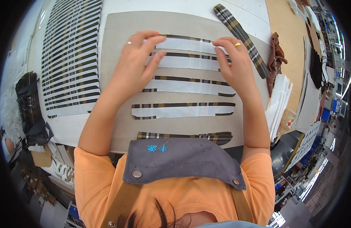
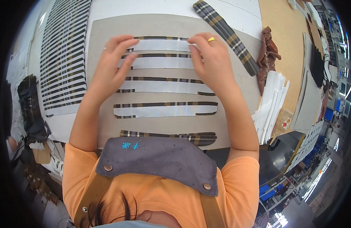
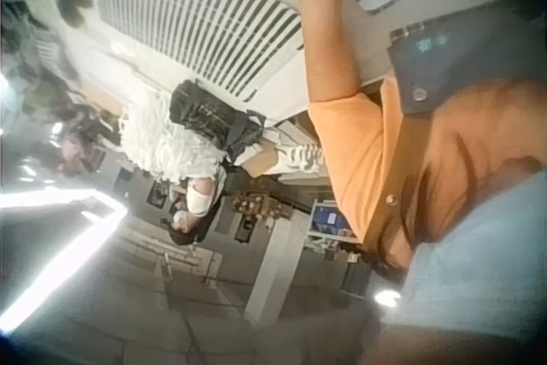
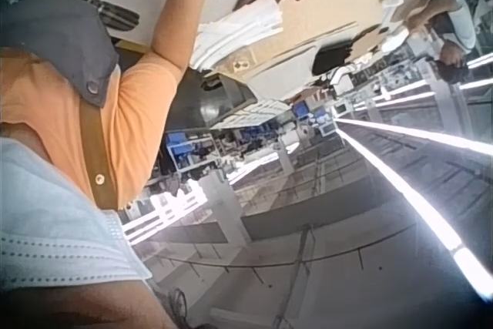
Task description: Applying glue and attaching lining material to plaid leather straps.
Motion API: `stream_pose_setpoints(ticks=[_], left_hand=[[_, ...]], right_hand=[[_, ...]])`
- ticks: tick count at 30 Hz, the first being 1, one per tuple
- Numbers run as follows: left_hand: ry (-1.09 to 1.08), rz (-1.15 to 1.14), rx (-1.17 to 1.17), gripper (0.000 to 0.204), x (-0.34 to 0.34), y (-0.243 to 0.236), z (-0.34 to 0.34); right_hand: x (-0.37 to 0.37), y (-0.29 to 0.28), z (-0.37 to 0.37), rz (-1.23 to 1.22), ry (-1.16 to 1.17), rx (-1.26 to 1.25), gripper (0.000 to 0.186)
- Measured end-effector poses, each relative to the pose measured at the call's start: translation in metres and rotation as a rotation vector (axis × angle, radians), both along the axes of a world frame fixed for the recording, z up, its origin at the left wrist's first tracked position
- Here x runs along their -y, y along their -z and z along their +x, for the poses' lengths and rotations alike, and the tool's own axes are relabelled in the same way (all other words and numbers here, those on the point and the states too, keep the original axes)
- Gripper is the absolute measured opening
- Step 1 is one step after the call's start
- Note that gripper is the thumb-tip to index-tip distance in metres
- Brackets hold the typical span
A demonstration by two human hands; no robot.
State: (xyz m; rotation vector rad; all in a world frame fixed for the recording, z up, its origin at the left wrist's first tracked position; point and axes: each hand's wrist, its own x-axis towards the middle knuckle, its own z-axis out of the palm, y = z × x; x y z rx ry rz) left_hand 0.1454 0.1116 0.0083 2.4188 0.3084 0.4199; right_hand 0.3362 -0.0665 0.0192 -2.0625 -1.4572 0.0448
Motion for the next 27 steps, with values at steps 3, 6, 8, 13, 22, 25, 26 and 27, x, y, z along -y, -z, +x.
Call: stream_pose_setpoints(ticks=[3, 6, 8, 13, 22, 25, 26, 27], left_hand=[[-0.13, 0.089, 0.052, 0.027, -0.011, -0.009, -0.01], [-0.125, 0.325, -0.098, 0.029, -0.001, -0.004, -0.017], [-0.126, 0.404, -0.138, 0.031, 0.005, 0.01, -0.019], [-0.127, 0.492, -0.154, 0.033, 0.004, 0.015, -0.024], [-0.161, 0.185, -0.111, 0.031, -0.017, 0.0, -0.012], [-0.134, 0.406, -0.009, 0.037, -0.003, -0.004, 0.003], [-0.096, 0.445, -0.06, 0.044, 0.004, 0.002, 0.005], [-0.054, 0.484, -0.109, 0.05, 0.009, 0.012, 0.005]], right_hand=[[-0.017, 0.007, -0.016, 0.033, -0.191, 0.108, 0.021], [-0.034, 0.013, -0.037, 0.018, -0.271, 0.142, 0.028], [-0.034, 0.023, -0.044, -0.009, -0.283, 0.148, 0.029], [-0.003, 0.016, -0.029, -0.151, -0.18, 0.188, 0.03], [0.054, 0.004, 0.015, -0.169, 0.153, 0.252, 0.032], [0.015, 0.008, -0.002, -0.116, 0.025, 0.333, 0.043], [0.0, 0.011, -0.012, -0.112, 0.028, 0.334, 0.043], [-0.014, 0.016, -0.024, -0.126, -0.051, 0.307, 0.048]])
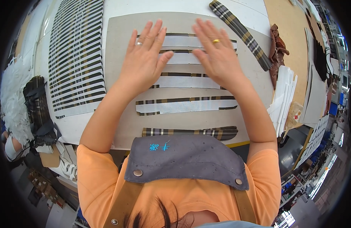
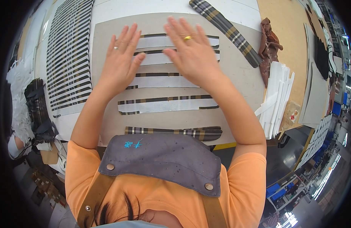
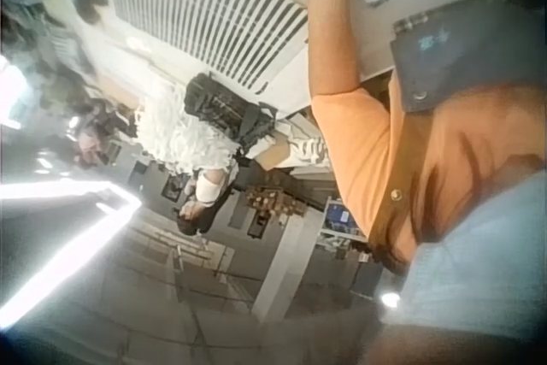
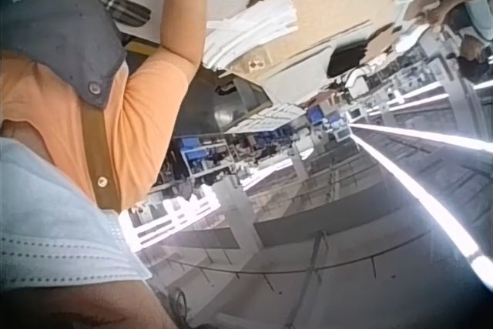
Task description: Applying glue and attaching lining material to plaid leather straps.
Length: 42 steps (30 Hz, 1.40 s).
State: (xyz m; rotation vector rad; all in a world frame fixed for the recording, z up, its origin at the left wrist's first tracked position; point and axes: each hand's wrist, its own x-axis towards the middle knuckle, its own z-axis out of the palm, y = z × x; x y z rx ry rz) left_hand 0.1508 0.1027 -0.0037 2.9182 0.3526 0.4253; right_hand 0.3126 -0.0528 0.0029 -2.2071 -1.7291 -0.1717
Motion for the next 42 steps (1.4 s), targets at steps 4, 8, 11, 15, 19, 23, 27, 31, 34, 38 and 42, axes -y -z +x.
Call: stream_pose_setpoints(ticks=[4, 8, 11, 15, 19, 23, 27, 31, 34, 38, 42], left_hand=[[-0.003, -0.06, -0.249, 0.061, 0.002, 0.013, -0.009], [-0.117, -0.007, -0.269, 0.064, -0.012, 0.021, -0.033], [-0.108, -0.036, -0.224, 0.06, -0.019, 0.017, -0.033], [-0.08, -0.254, -0.133, 0.043, -0.045, -0.003, -0.021], [-0.095, -0.442, -0.048, 0.03, -0.055, -0.008, -0.005], [-0.24, -0.698, -0.302, 0.024, -0.061, -0.026, 0.008], [-0.11, -0.625, -0.125, 0.019, -0.068, -0.023, -0.006], [-0.177, -0.893, -0.063, 0.013, -0.044, -0.03, -0.033], [-0.26, -0.88, -0.135, 0.012, -0.02, -0.036, -0.042], [-0.318, -0.662, -0.147, 0.01, -0.013, -0.023, -0.043], [-0.322, -0.629, -0.104, 0.011, -0.014, -0.02, -0.043]], right_hand=[[-0.006, 0.026, -0.007, -0.182, -0.117, -0.091, 0.058], [0.035, 0.022, 0.016, -0.279, 0.048, -0.016, 0.061], [0.06, 0.019, 0.032, -0.206, 0.137, -0.015, 0.052], [0.057, 0.014, 0.052, 0.092, 0.145, -0.138, 0.03], [0.039, -0.001, 0.065, -0.075, 0.308, -0.447, 0.024], [0.036, -0.005, 0.084, -0.23, 0.371, -0.678, 0.023], [0.051, -0.002, 0.081, 0.042, 0.23, -0.599, 0.02], [0.081, -0.021, 0.07, 0.092, 0.331, -1.137, 0.018], [0.092, -0.02, 0.05, 0.025, 0.411, -1.194, 0.015], [0.091, -0.003, 0.043, -0.071, 0.425, -0.938, 0.015], [0.086, -0.006, 0.039, -0.063, 0.425, -0.861, 0.014]])
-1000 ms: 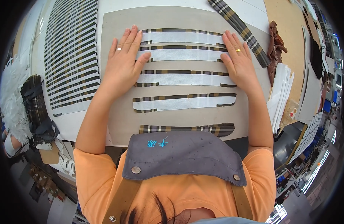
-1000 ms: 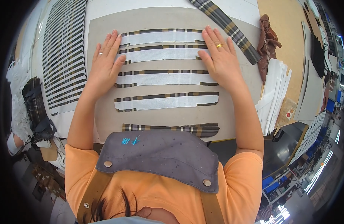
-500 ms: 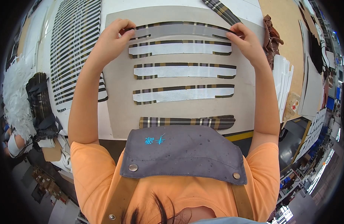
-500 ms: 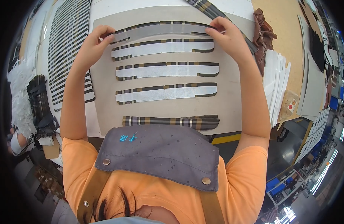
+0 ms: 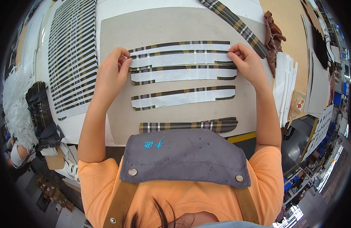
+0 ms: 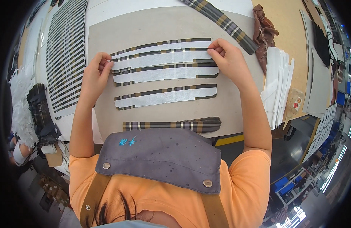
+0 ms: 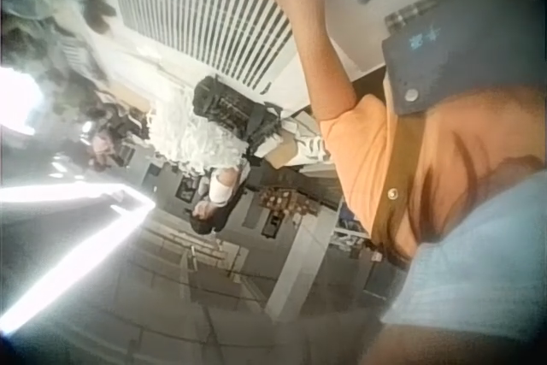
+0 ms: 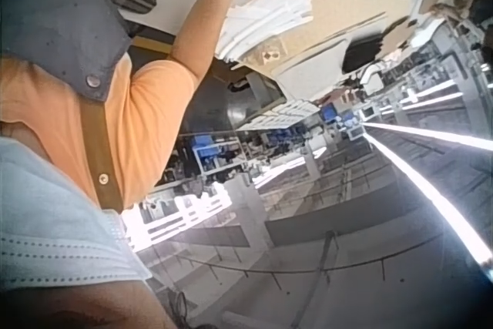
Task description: Applying glue and attaching lining material to plaid leather straps.
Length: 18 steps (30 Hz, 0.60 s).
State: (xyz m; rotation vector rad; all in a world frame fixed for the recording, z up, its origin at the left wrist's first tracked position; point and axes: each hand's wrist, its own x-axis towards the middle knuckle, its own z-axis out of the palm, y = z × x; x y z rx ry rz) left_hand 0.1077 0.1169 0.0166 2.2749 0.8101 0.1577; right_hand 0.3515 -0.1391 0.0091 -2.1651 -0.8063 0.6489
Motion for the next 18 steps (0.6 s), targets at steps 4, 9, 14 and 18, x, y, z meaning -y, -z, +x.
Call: stream_pose_setpoints(ticks=[4, 9, 14, 18], left_hand=[[-0.016, -0.103, 0.069, 0.013, -0.005, 0.004, -0.003], [-0.054, -0.181, 0.041, 0.016, -0.002, 0.008, -0.005], [-0.06, -0.099, 0.054, 0.018, -0.001, 0.007, -0.004], [-0.063, -0.045, 0.017, 0.018, 0.001, 0.005, -0.002]], right_hand=[[-0.001, -0.003, 0.0, 0.084, 0.054, -0.057, 0.014], [-0.008, 0.002, -0.001, 0.067, 0.09, -0.058, 0.014], [-0.011, 0.0, -0.005, 0.027, 0.049, 0.068, 0.012], [-0.012, -0.001, -0.004, -0.015, 0.041, 0.086, 0.012]])
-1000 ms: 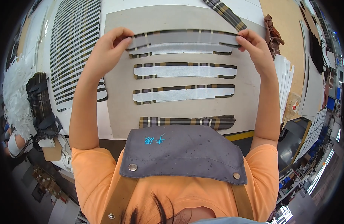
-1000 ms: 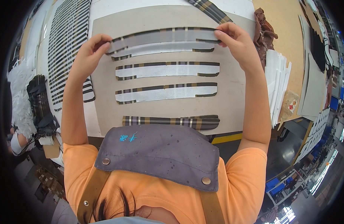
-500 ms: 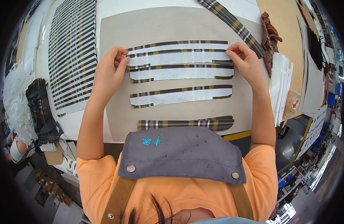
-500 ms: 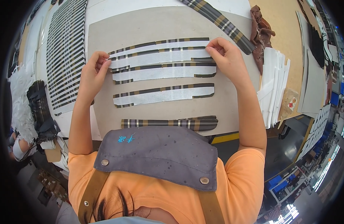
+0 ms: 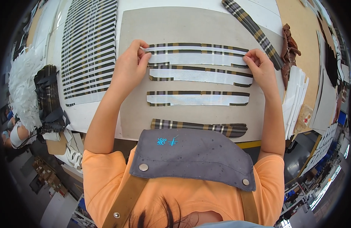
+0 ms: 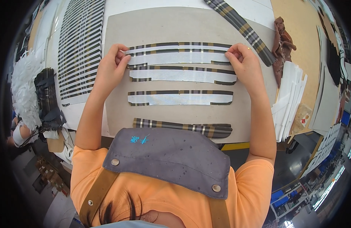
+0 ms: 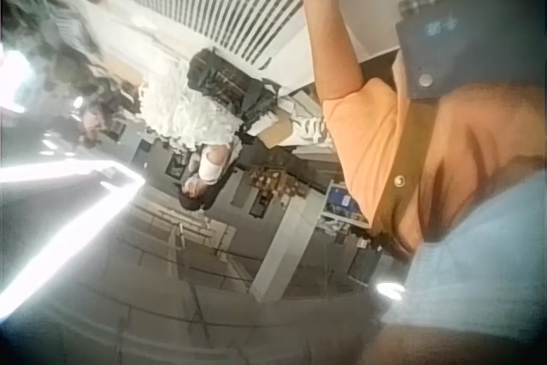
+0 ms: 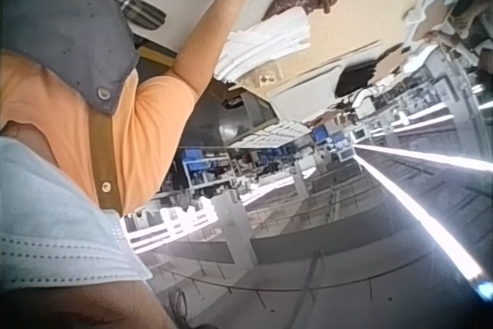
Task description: Applying glue and attaching lining material to plaid leather straps.
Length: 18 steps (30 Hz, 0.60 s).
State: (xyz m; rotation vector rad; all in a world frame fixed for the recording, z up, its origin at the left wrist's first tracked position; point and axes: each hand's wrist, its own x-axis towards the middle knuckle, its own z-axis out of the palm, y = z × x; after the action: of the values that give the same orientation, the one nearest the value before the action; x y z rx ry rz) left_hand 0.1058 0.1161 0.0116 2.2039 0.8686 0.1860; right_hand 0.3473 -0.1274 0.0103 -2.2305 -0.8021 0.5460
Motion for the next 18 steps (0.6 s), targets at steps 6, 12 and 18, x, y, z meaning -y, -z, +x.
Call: stream_pose_setpoints(ticks=[6, 12, 18], left_hand=[[0.039, 0.065, -0.076, 0.019, -0.001, -0.001, 0.003], [0.162, 0.341, 0.054, 0.024, -0.01, 0.011, 0.004], [0.161, 0.074, -0.103, 0.027, -0.017, 0.001, 0.012]], right_hand=[[-0.002, 0.0, -0.001, -0.025, -0.02, 0.049, 0.013], [-0.001, 0.001, -0.002, -0.036, -0.05, 0.175, 0.017], [-0.001, 0.007, 0.002, 0.036, -0.08, 0.156, 0.029]])
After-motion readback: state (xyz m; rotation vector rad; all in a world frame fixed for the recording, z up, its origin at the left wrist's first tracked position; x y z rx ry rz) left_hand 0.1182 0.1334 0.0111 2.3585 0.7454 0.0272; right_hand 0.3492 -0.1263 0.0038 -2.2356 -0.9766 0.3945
